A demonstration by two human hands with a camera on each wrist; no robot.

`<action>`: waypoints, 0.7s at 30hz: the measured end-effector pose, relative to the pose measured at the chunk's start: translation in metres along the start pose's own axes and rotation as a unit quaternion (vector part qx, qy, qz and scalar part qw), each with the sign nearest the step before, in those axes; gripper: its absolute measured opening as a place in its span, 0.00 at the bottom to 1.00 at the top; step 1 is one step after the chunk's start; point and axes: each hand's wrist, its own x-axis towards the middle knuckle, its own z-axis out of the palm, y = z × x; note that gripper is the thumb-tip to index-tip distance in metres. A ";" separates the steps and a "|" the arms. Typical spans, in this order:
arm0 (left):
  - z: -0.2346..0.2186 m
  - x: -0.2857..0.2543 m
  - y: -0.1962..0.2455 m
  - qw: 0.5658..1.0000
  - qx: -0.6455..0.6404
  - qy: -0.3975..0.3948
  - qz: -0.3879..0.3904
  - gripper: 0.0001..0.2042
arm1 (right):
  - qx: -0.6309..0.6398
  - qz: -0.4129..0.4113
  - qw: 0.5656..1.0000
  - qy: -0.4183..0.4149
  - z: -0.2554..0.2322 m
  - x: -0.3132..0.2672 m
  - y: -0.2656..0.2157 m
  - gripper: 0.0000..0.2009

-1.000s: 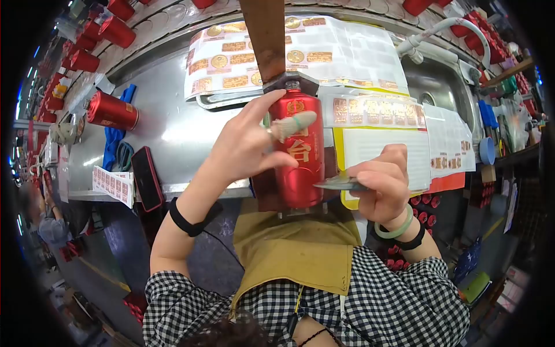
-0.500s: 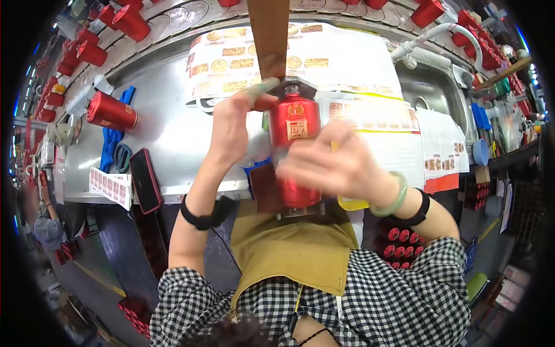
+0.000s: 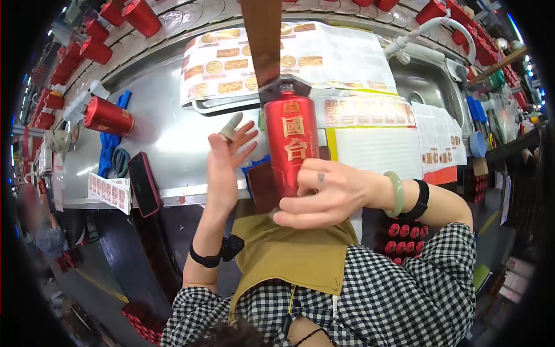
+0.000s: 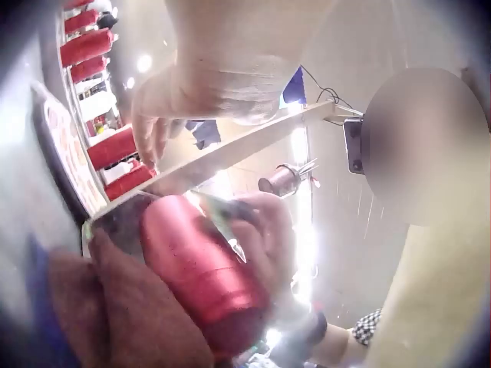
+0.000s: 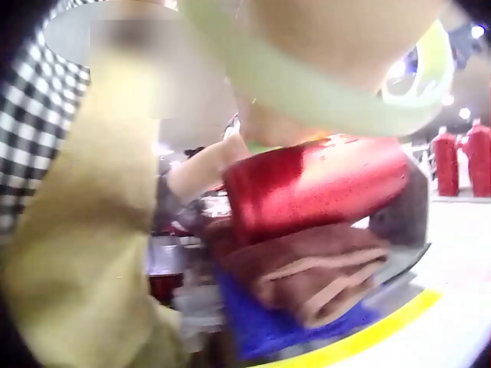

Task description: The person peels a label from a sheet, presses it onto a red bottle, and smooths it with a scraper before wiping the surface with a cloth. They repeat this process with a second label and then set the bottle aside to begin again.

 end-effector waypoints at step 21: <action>0.033 -0.007 0.012 0.844 0.425 -0.057 0.323 0.37 | -0.124 0.369 0.866 0.313 -0.011 -0.033 0.033 0.14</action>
